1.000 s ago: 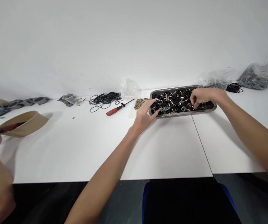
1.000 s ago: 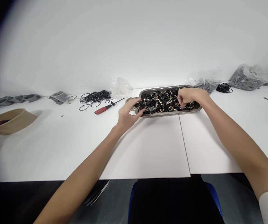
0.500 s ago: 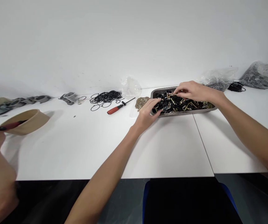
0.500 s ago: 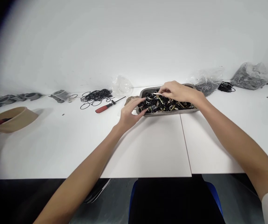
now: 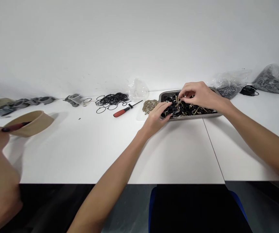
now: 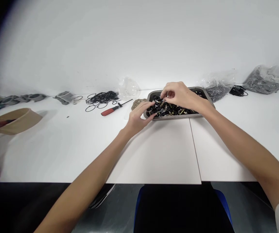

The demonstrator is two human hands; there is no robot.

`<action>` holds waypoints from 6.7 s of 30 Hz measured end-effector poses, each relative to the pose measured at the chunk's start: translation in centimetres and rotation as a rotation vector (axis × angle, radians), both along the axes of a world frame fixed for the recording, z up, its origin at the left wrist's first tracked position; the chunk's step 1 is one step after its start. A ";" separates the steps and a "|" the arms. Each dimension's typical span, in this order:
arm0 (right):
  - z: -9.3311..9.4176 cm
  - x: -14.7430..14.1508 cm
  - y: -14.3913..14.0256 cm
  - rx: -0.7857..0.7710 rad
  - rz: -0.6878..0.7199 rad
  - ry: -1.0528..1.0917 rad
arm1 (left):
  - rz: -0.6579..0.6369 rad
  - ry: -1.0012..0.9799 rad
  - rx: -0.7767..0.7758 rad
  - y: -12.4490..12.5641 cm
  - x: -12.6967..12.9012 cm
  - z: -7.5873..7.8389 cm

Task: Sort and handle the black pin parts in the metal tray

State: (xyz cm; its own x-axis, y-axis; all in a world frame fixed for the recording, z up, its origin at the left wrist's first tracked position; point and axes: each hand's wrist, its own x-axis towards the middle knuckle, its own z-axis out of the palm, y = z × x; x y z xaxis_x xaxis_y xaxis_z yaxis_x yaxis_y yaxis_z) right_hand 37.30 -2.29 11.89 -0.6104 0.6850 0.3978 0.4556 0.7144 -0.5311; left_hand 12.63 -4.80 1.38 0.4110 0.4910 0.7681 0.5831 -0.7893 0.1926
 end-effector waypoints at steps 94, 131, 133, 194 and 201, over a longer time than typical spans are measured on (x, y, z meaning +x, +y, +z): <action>-6.9 0.1 4.6 -0.215 -0.521 0.237 | 0.175 -0.208 -0.216 2.1 -2.1 -1.3; -7.1 0.1 4.3 -0.299 -0.311 0.265 | 0.124 -0.202 -0.281 2.0 -1.7 -1.6; -7.0 0.0 4.2 -0.328 -0.278 0.303 | 0.119 -0.198 -0.281 1.9 -1.7 -1.5; -7.6 -0.1 4.6 -0.384 -0.174 0.317 | 0.003 -0.141 -0.087 1.2 -1.0 -1.1; -7.5 0.2 4.8 -0.259 -0.298 0.414 | 0.025 -0.113 -0.091 1.2 -1.0 -0.9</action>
State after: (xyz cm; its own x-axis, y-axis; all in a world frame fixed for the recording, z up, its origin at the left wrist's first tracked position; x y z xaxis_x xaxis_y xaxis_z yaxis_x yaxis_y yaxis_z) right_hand 37.48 2.51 4.42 -0.2047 0.9108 0.3585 0.3340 0.4093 -0.8491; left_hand 11.65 -3.62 0.44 0.3113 0.5699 0.7604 0.5732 -0.7509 0.3281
